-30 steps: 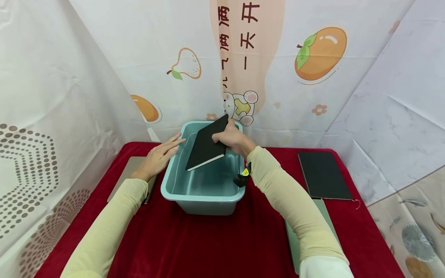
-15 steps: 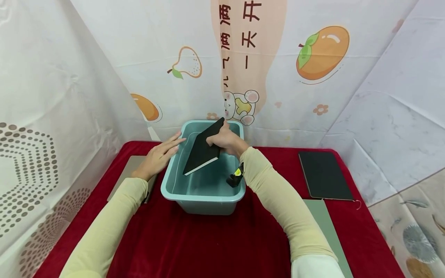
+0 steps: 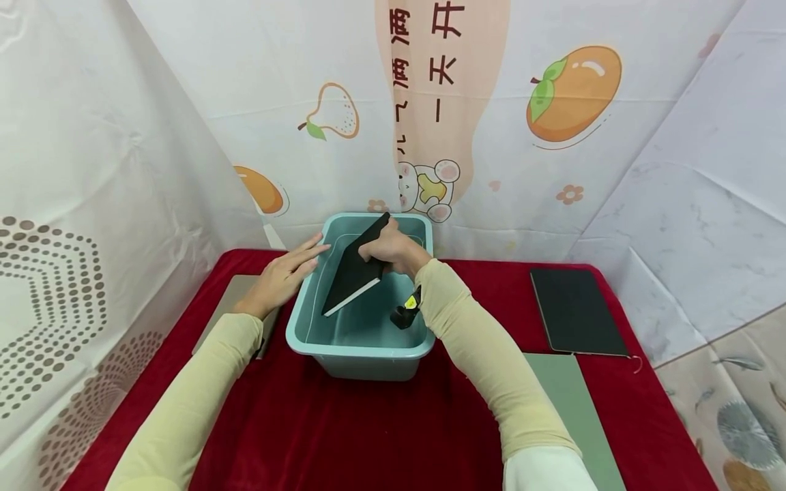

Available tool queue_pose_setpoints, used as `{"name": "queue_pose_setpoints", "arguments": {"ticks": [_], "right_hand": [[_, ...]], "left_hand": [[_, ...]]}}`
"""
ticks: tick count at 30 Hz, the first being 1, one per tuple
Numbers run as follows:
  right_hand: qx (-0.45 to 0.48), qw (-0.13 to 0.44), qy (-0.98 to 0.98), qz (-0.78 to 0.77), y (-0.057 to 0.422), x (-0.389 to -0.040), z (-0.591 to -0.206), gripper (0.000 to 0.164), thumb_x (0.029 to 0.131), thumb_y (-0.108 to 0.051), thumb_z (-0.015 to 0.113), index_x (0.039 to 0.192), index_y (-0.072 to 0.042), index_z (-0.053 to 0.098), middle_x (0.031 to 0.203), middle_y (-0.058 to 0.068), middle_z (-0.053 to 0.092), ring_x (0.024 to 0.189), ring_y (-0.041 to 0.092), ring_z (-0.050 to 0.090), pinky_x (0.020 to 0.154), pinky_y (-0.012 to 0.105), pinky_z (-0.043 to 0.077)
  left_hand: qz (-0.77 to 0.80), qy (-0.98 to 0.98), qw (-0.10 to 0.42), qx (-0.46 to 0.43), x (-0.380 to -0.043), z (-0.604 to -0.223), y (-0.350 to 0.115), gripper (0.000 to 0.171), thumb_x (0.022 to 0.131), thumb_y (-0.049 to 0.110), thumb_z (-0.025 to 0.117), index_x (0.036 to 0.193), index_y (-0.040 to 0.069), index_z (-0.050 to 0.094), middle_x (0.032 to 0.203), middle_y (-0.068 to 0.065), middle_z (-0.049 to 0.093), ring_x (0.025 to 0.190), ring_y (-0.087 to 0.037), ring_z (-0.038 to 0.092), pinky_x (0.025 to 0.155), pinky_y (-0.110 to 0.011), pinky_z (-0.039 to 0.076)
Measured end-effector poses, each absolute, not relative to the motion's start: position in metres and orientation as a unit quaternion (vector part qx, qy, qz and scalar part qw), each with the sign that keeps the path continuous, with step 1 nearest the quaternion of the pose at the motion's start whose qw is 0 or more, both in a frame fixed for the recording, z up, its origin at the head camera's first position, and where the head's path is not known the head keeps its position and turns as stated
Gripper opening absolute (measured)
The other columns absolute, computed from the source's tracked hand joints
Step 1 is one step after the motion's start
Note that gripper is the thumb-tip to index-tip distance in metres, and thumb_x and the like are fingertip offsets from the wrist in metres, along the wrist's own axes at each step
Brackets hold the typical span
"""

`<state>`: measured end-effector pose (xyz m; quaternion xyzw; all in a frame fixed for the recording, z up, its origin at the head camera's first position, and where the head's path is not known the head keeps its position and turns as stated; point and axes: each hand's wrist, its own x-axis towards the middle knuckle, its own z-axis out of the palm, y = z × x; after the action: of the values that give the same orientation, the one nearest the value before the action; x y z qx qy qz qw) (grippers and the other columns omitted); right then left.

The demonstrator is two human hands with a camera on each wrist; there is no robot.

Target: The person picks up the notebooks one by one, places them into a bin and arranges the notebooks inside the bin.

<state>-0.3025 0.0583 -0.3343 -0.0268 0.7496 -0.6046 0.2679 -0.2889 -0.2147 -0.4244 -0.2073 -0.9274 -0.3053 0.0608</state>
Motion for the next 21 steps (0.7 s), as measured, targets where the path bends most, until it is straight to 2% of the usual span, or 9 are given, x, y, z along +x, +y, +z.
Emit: {"name": "queue_pose_setpoints", "arguments": {"ticks": [5, 12, 21], "right_hand": [[-0.032, 0.270, 0.760, -0.591, 0.053, -0.304, -0.335, 0.092, 0.086, 0.003, 0.056, 0.153, -0.009, -0.005, 0.123, 0.018, 0.040, 0.091, 0.030, 0.059, 0.073, 0.036, 0.056], [-0.024, 0.273, 0.787, -0.552, 0.046, -0.307, -0.337, 0.108, 0.085, 0.001, 0.057, 0.160, -0.014, -0.021, 0.127, 0.020, 0.042, 0.086, 0.030, 0.059, 0.070, 0.035, 0.054], [-0.024, 0.277, 0.805, -0.524, 0.034, -0.306, -0.342, 0.111, 0.088, -0.001, 0.056, 0.159, -0.019, -0.027, 0.122, 0.019, 0.052, 0.070, 0.025, 0.056, 0.064, 0.034, 0.051]], "left_hand": [[-0.304, -0.928, 0.063, -0.207, -0.288, -0.424, -0.216, 0.044, 0.107, 0.055, 0.037, 0.150, 0.049, 0.043, 0.166, 0.027, 0.024, 0.153, -0.020, 0.037, 0.120, -0.061, 0.034], [-0.305, -0.928, 0.059, -0.204, -0.289, -0.424, -0.216, 0.043, 0.107, 0.056, 0.037, 0.149, 0.055, 0.041, 0.165, 0.030, 0.023, 0.153, -0.019, 0.036, 0.120, -0.060, 0.035], [-0.312, -0.926, 0.058, -0.203, -0.288, -0.425, -0.217, 0.043, 0.107, 0.056, 0.037, 0.149, 0.054, 0.042, 0.163, 0.034, 0.021, 0.153, -0.016, 0.036, 0.120, -0.059, 0.035]]}}
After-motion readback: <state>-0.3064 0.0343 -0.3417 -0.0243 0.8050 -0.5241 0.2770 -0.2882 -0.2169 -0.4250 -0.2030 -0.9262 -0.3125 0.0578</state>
